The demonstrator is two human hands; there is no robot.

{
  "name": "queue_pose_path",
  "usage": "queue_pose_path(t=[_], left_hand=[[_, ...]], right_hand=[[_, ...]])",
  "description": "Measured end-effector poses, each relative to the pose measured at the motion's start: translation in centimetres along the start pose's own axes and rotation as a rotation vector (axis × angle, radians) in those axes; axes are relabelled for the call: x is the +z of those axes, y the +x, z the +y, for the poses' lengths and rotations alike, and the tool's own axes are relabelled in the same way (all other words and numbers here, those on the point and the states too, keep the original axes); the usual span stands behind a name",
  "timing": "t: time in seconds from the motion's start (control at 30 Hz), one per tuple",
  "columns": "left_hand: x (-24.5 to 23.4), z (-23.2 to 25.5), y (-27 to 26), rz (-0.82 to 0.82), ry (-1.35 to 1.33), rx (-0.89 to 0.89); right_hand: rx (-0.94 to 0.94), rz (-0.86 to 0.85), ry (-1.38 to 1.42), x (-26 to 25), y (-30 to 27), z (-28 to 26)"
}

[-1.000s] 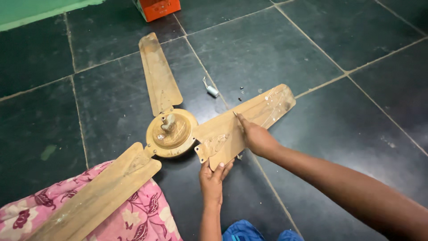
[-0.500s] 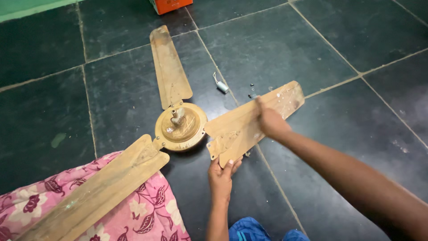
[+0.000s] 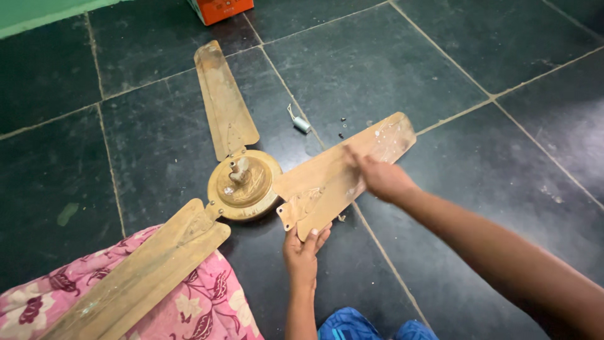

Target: The person attaches fan blades to the central hub of a ceiling fan using a screwdriver. They align each blade, insert screws, and tighten them to secure the blades to the hub.

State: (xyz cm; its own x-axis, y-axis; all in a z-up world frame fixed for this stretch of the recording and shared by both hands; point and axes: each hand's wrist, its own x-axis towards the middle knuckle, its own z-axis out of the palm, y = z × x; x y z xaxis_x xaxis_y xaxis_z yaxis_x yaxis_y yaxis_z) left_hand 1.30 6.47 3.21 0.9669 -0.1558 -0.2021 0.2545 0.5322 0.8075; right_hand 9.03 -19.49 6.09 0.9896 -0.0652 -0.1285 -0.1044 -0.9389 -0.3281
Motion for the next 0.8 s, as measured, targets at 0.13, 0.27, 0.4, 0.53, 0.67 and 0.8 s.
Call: queue_pose_path(t=[0.13,0.27,0.4,0.53,0.67,0.8], left_hand=[[-0.7,0.6,-0.6,-0.032,0.021,0.006],[-2.4,2.2,-0.3,0.048,0.02,0.069],[-3.4,3.2,0.0,0.167,-0.001,0.039],[-3.6,2.9,0.6,0.141,0.02,0.037],[-4.3,2.1,1.1,0.053,0.043,0.086],[-4.8,1.7,1.4,-0.049,0.096,0.2]], right_hand=[[0.446,-0.06,-0.05,-1.4,2.4,5.6],[0.509,0.09,-0.059,-2.0,2.3,9.8],[0.539,0.277,0.12,-3.5,1.5,9.2],[0.003,0.372,0.151,-5.9,1.1,5.2],[-0.163,0.245,0.246,-7.9,1.7,0.0],[-0.118,-0.039,0.289,-9.7,1.5,-2.7]])
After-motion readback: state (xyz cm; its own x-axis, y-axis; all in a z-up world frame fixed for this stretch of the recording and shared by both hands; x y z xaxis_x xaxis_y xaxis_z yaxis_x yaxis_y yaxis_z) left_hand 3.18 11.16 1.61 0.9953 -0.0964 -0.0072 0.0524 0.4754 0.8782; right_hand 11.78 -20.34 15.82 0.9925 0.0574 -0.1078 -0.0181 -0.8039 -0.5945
